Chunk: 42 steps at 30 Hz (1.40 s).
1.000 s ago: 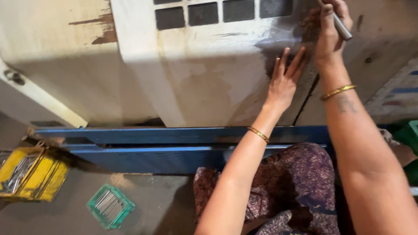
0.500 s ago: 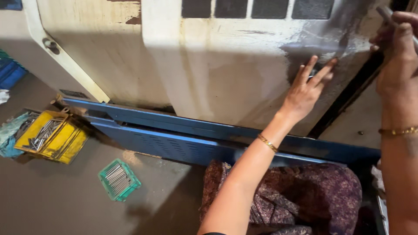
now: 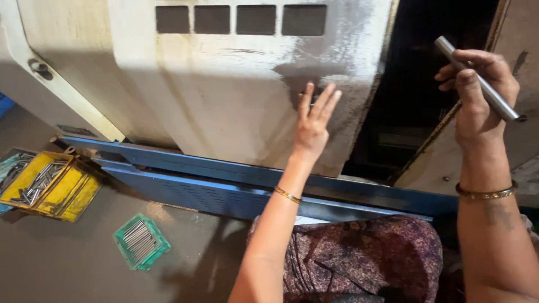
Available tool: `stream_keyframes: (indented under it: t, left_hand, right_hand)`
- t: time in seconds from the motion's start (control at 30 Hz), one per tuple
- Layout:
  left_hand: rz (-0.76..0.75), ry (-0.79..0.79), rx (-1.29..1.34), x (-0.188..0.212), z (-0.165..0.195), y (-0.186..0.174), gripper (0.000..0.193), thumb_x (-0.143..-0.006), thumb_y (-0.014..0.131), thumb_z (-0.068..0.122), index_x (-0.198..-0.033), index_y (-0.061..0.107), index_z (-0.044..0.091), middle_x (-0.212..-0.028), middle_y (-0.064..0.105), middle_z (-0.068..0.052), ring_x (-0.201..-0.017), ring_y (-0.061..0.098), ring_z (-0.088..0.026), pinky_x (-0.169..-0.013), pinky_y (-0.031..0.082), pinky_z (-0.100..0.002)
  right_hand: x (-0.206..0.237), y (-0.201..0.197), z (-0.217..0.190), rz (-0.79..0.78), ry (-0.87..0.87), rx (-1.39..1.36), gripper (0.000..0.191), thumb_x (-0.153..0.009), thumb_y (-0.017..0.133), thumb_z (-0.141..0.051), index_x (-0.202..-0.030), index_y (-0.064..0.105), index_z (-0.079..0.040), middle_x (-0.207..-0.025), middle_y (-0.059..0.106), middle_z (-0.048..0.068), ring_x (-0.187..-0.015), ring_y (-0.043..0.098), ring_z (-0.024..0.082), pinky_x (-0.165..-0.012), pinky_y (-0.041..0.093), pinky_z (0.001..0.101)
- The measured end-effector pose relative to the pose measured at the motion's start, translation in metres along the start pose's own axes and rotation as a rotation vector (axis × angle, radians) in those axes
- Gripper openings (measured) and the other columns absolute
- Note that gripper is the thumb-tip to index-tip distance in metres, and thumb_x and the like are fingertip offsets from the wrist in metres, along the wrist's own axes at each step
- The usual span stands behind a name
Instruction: The person repeatedly scrapes a grid-like surface on a machine with a metal rod, then wipes the area with a cloth. The person also handles a small metal component, wiping it before placing it into a green bin.
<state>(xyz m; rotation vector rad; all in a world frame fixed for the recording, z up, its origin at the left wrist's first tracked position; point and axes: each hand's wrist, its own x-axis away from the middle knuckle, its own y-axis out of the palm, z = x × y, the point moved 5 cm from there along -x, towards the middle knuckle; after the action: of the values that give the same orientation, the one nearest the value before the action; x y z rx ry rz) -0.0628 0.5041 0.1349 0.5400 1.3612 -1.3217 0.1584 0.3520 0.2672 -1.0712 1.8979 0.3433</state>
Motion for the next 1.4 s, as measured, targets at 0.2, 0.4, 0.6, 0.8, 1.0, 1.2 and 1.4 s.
stream_keyframes:
  t: [0.2, 0.4, 0.6, 0.8, 1.0, 1.2, 1.4]
  left_hand:
    - [0.034, -0.023, -0.047, -0.001, -0.033, -0.026, 0.080, -0.084, 0.048, -0.022, -0.150, 0.055, 0.023, -0.162, 0.044, 0.005, -0.160, 0.025, -0.033, -0.134, 0.029, -0.049]
    - [0.067, -0.039, -0.076, 0.005, -0.067, -0.050, 0.076, -0.086, 0.049, -0.023, -0.147, 0.059, 0.022, -0.160, 0.046, 0.002, -0.158, 0.029, -0.034, -0.130, 0.035, -0.045]
    - [0.103, -0.042, -0.120, 0.014, -0.097, -0.075, 0.072, -0.089, 0.051, -0.022, -0.146, 0.060, 0.021, -0.159, 0.049, 0.001, -0.157, 0.032, -0.034, -0.130, 0.035, -0.044]
    - [0.131, -0.051, -0.141, 0.030, -0.126, -0.094, 0.067, -0.090, 0.053, -0.020, -0.145, 0.061, 0.018, -0.157, 0.050, 0.000, -0.156, 0.035, -0.034, -0.128, 0.037, -0.044]
    - [0.147, -0.042, -0.174, 0.047, -0.156, -0.110, 0.065, -0.089, 0.053, -0.020, -0.142, 0.063, 0.017, -0.155, 0.053, -0.002, -0.154, 0.038, -0.035, -0.128, 0.038, -0.045]
    - [0.147, -0.047, -0.195, 0.060, -0.167, -0.128, 0.062, -0.089, 0.054, -0.019, -0.139, 0.065, 0.016, -0.152, 0.055, -0.004, -0.152, 0.040, -0.036, -0.128, 0.038, -0.047]
    - [0.142, -0.071, -0.214, 0.059, -0.148, -0.130, 0.057, -0.091, 0.055, -0.017, -0.137, 0.067, 0.015, -0.151, 0.056, -0.004, -0.152, 0.041, -0.036, -0.128, 0.039, -0.047]
  right_hand:
    - [0.003, 0.005, 0.016, 0.014, 0.017, -0.109, 0.058, -0.115, 0.059, -0.052, -0.131, 0.062, 0.004, -0.109, 0.069, 0.013, -0.100, 0.071, 0.018, -0.085, 0.059, 0.0279]
    - [-0.003, 0.037, 0.058, -0.123, 0.143, -0.208, 0.077, -0.110, 0.045, -0.070, -0.127, 0.063, 0.003, -0.101, 0.068, 0.009, -0.092, 0.069, 0.016, -0.090, 0.059, 0.0330]
    - [-0.028, 0.103, 0.127, -0.290, 0.404, -0.204, 0.069, -0.113, 0.039, -0.063, -0.122, 0.070, -0.002, -0.089, 0.059, 0.005, -0.080, 0.057, 0.013, -0.076, 0.051, 0.0310]
    - [-0.028, 0.186, 0.225, -0.244, 0.684, -0.701, 0.047, -0.116, 0.048, -0.045, -0.142, 0.055, -0.006, -0.106, 0.067, 0.005, -0.088, 0.063, 0.016, -0.075, 0.050, 0.0320]
    - [-0.023, 0.274, 0.330, 0.008, 0.974, -0.983, 0.060, -0.106, 0.044, -0.053, -0.151, 0.043, -0.013, -0.137, 0.064, 0.013, -0.111, 0.067, 0.026, -0.091, 0.059, 0.0405]
    - [-0.029, 0.340, 0.363, 0.072, 1.011, -0.968, 0.058, -0.100, 0.048, -0.050, -0.149, 0.045, -0.019, -0.137, 0.061, 0.009, -0.118, 0.066, 0.026, -0.094, 0.060, 0.0455]
    - [-0.046, 0.363, 0.357, 0.124, 0.879, -0.970, 0.044, -0.111, 0.063, -0.035, -0.141, 0.065, -0.003, -0.118, 0.071, 0.010, -0.101, 0.069, 0.022, -0.080, 0.065, 0.0368]
